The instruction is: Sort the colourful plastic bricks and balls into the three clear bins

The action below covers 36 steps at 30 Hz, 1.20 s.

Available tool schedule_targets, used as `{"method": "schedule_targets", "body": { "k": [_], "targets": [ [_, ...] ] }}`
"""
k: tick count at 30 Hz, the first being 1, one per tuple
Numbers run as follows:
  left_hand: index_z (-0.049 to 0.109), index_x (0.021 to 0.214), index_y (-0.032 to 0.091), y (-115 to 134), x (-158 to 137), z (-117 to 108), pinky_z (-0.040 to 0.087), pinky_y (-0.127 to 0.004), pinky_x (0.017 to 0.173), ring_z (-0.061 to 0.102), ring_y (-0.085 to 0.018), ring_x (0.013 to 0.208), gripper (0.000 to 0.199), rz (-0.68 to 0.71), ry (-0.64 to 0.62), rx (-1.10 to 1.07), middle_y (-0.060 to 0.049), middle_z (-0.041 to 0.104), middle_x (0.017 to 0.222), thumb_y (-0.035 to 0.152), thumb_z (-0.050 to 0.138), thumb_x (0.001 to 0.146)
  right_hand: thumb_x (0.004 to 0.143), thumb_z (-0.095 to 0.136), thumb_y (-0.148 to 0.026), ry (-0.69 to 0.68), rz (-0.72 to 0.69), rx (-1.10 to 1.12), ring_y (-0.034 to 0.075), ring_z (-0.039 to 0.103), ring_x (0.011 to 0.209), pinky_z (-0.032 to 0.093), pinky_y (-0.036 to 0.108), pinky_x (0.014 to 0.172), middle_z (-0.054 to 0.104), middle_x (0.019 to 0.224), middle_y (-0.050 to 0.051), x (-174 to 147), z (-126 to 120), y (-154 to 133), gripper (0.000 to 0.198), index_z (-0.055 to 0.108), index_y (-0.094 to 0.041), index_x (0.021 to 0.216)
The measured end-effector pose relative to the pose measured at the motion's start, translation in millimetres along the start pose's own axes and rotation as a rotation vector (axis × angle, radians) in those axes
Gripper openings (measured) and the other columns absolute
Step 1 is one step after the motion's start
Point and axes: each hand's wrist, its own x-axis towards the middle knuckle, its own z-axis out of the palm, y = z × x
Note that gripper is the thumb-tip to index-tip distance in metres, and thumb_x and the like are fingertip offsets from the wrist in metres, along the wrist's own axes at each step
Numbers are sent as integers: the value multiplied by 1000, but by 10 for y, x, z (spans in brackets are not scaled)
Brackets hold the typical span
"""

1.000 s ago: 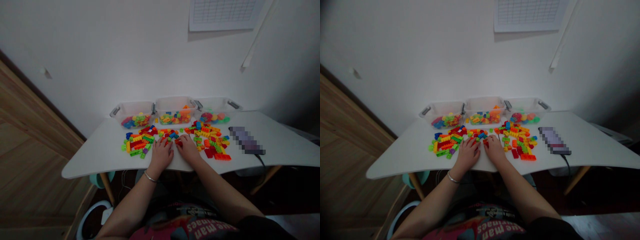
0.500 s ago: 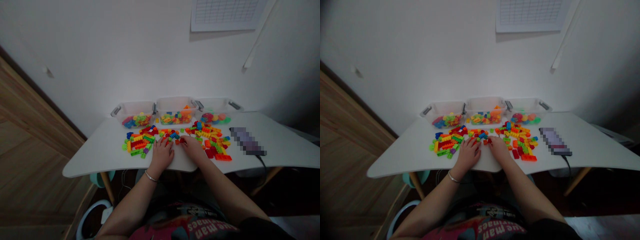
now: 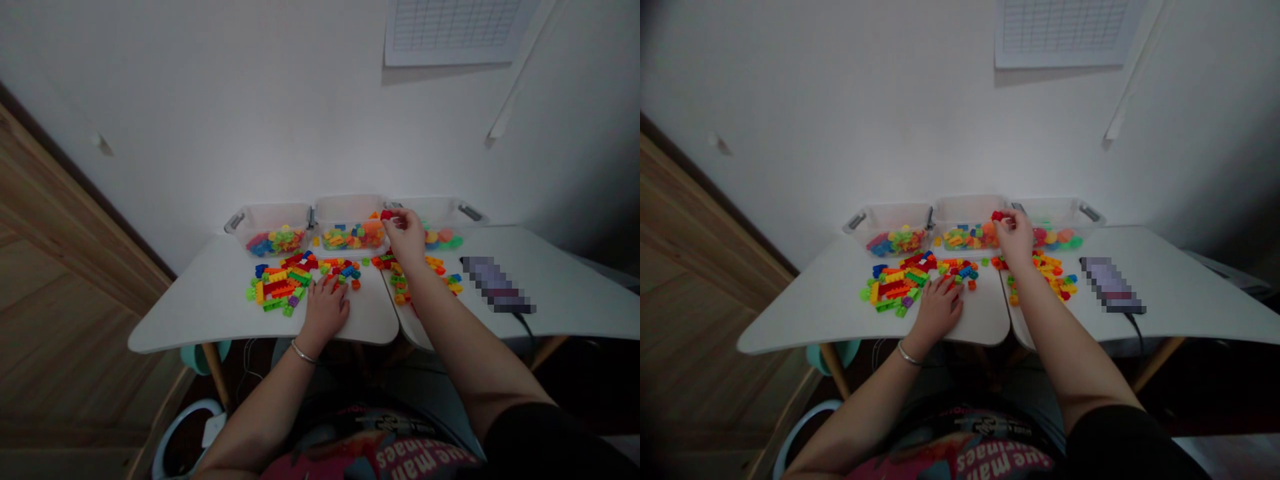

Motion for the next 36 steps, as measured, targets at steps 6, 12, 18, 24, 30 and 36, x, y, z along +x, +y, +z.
{"method": "schedule_targets", "body": {
  "k": [6,12,18,24,30,36],
  "targets": [
    [63,125,28,-3,6,2,25,-59,117,41,-31,136,38,-4,-6,-4,-6,56,142,30,57,87,78,62,-30,50,-5,-209,26,56,100,40,45,98,69,100,10,182,186,58,23,64,-17,97],
    [63,125,27,4,15,-6,25,-60,116,42,-31,136,38,-4,-17,-7,-7,56,142,31,56,88,78,63,-32,-5,74,-302,29,52,108,36,48,102,69,103,12,162,352,76,23,67,-19,97],
    [63,125,28,1,15,0,27,-60,116,41,-31,136,38,-9,-19,-3,-7,56,142,30,57,87,79,62,-37,-15,97,-360,31,52,108,38,51,100,68,104,13,192,375,128,29,69,-19,101],
    [63,125,27,3,14,-3,26,-60,116,42,-31,136,38,-12,-16,-2,-7,56,142,30,56,88,81,61,-36,-57,53,-399,32,52,111,37,52,103,69,103,15,213,368,162,30,72,-16,101],
    [63,125,27,9,11,-14,25,-59,117,42,-31,135,38,-8,-20,0,-7,56,142,30,57,88,82,55,-27,-192,-45,-332,31,55,114,35,52,109,69,114,16,238,266,167,34,70,-12,109],
    [63,126,27,-1,8,4,25,-59,117,42,-31,135,39,-6,-6,-2,-7,56,141,31,57,88,79,60,-26,-257,-195,-364,33,50,126,35,53,110,56,137,16,-90,63,96,39,67,-15,116]
  ]
}}
